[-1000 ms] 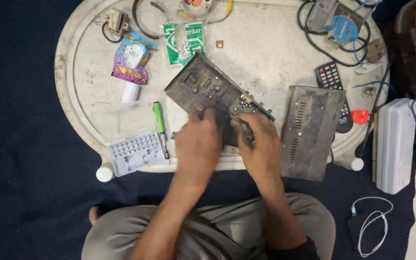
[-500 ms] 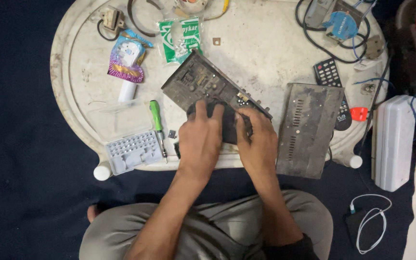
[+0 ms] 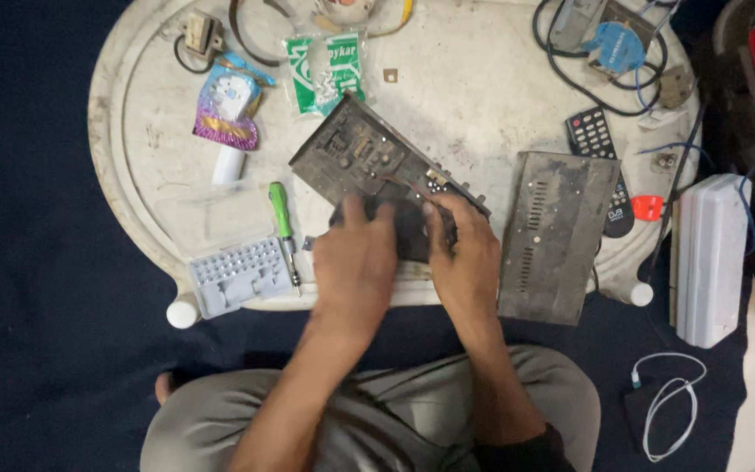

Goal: The person wipes the interior of a disassembled electronic device with a black cloth, then uses a green screwdriver to unscrew and remove a circuit board. The person continues to wipe the device's interior and the removed board.

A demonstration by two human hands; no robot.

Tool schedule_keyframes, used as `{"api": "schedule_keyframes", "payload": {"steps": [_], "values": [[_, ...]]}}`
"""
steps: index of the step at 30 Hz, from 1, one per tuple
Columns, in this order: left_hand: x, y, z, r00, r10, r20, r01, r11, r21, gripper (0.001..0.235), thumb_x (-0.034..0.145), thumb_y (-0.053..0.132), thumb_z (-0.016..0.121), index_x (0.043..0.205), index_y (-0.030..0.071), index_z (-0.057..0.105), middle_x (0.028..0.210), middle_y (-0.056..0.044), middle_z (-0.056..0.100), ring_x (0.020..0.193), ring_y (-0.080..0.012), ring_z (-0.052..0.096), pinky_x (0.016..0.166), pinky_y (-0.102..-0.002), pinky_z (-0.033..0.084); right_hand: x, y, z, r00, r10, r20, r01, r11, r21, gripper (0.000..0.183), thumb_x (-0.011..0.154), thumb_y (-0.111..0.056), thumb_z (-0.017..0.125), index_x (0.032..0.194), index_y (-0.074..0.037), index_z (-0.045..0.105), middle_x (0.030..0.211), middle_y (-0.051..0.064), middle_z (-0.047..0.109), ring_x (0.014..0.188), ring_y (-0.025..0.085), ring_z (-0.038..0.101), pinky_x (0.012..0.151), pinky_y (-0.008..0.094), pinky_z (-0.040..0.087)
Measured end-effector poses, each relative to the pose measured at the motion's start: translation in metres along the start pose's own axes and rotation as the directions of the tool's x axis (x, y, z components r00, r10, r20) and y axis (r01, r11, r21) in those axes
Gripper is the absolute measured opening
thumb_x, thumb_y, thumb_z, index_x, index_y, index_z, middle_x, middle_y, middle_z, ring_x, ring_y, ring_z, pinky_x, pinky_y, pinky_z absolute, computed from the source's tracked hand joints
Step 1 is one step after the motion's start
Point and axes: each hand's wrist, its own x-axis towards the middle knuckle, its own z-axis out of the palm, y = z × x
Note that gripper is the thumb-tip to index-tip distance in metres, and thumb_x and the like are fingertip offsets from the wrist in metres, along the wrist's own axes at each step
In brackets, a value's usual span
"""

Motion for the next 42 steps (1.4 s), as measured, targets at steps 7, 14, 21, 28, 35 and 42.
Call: {"api": "schedule_keyframes", "payload": {"steps": [7, 14, 21, 28, 35, 42], "values": [[-0.006, -0.027, -0.021, 0.978, -0.144, -0.154, 0.088, 0.942, -0.324, 0.038, 0.085, 0.01, 0.065, 0.123, 0.007, 0.061, 0.108, -0.024, 0.066, 0.083, -0.049, 0.068, 0.069, -0.057, 0.053, 0.003, -0.004, -0.003, 0.986, 0.155, 0.057, -0.156, 0.988, -0.003, 0.019, 0.099, -0.023, 0.068, 0.113, -0.01, 0.07, 0.097, 0.011, 0.074, 0.088, 0.028, 0.07, 0.068, 0.039, 0.052], [0.001, -0.03, -0.041, 0.852, -0.257, -0.457, -0.039, 0.838, -0.545, 0.032, 0.1, 0.014, 0.065, 0.121, -0.007, 0.054, 0.102, -0.031, 0.068, 0.091, -0.0504, 0.066, 0.076, -0.054, 0.051, 0.007, -0.013, -0.01, 0.996, 0.077, 0.051, -0.08, 0.995, 0.063, 0.018, 0.099, -0.025, 0.071, 0.111, -0.012, 0.072, 0.103, 0.008, 0.075, 0.094, 0.023, 0.071, 0.069, 0.035, 0.055], [0.002, -0.027, -0.052, 0.864, -0.446, -0.234, 0.25, 0.783, -0.569, 0.039, 0.102, 0.031, 0.063, 0.116, -0.005, 0.057, 0.078, -0.03, 0.068, 0.074, -0.0493, 0.067, 0.063, -0.054, 0.048, 0.005, -0.014, -0.009, 0.999, -0.027, 0.038, 0.025, 0.998, 0.061, 0.016, 0.09, -0.022, 0.078, 0.102, -0.013, 0.071, 0.109, 0.005, 0.075, 0.101, 0.026, 0.069, 0.079, 0.037, 0.055], [0.001, -0.05, -0.033, 0.875, -0.464, -0.134, -0.149, 0.004, -0.989, 0.038, 0.111, 0.03, 0.065, 0.13, -0.003, 0.068, 0.117, -0.015, 0.074, 0.098, -0.0189, 0.07, 0.082, -0.034, 0.056, 0.008, -0.011, -0.008, 0.992, -0.075, 0.105, 0.074, 0.997, 0.008, 0.013, 0.091, -0.021, 0.078, 0.1, -0.014, 0.071, 0.11, 0.003, 0.076, 0.102, 0.022, 0.07, 0.091, 0.038, 0.05], [0.011, -0.048, -0.009, 0.843, -0.527, -0.105, 0.143, 0.407, -0.902, 0.046, 0.108, 0.034, 0.063, 0.141, 0.003, 0.052, 0.103, -0.024, 0.071, 0.087, -0.0327, 0.07, 0.073, -0.043, 0.056, 0.003, -0.005, 0.0, 0.993, -0.118, 0.011, 0.116, 0.987, 0.112, 0.017, 0.09, -0.013, 0.082, 0.101, -0.011, 0.07, 0.107, 0.003, 0.076, 0.1, 0.023, 0.071, 0.092, 0.038, 0.051], [0.006, -0.006, 0.002, 0.951, -0.104, -0.291, -0.008, 0.933, -0.36, 0.046, 0.087, 0.016, 0.071, 0.13, 0.01, 0.057, 0.102, -0.026, 0.068, 0.077, -0.0458, 0.069, 0.064, -0.055, 0.055, -0.001, 0.006, 0.006, 0.982, -0.186, 0.039, 0.185, 0.982, 0.038, 0.035, 0.079, -0.003, 0.077, 0.112, -0.005, 0.065, 0.115, 0.013, 0.071, 0.106, 0.035, 0.064, 0.093, 0.044, 0.051]]}}
